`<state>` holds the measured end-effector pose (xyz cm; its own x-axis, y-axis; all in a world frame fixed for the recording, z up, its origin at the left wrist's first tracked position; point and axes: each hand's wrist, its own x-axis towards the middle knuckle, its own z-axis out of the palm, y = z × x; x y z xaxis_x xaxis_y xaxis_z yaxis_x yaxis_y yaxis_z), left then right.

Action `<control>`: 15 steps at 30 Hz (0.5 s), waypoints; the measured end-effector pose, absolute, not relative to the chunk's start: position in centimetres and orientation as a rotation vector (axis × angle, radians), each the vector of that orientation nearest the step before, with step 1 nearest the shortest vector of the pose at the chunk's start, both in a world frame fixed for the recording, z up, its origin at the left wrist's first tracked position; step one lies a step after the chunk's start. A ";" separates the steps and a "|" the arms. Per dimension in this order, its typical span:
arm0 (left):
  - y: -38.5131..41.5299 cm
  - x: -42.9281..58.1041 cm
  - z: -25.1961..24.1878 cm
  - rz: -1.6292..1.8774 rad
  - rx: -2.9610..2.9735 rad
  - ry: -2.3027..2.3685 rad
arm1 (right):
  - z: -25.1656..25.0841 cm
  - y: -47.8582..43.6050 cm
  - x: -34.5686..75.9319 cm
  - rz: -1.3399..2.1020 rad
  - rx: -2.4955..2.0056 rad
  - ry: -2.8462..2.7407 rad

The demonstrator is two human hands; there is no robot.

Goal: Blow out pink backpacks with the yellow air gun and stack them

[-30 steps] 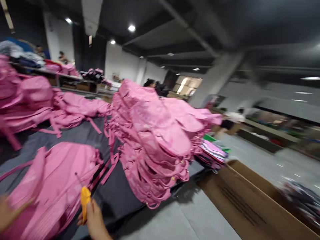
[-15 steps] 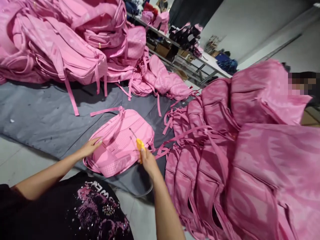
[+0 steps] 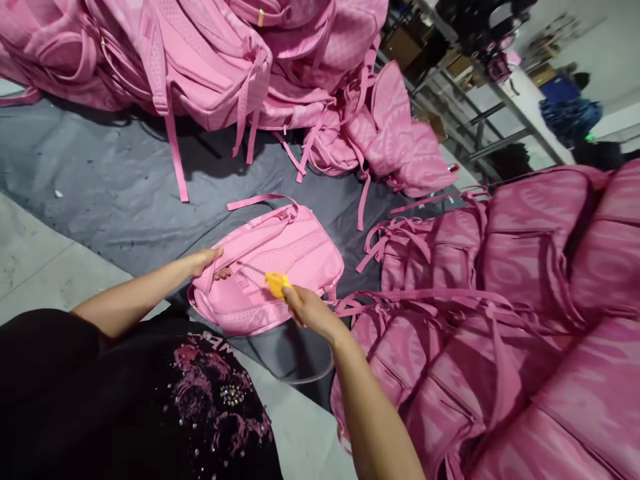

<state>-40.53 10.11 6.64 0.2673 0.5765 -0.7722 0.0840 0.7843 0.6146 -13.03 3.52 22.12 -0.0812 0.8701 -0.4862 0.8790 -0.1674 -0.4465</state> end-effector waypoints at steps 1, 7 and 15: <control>9.9 -40.3 6.7 0.358 0.672 1.305 | 22.2 3.6 -13.4 -1.060 2.169 2.045; 6.5 -38.5 6.9 0.513 1.261 1.490 | 22.8 3.3 -12.3 -1.193 2.027 1.905; 1.9 -33.7 8.1 0.368 2.402 1.367 | 26.1 2.6 -5.4 -0.558 2.277 1.604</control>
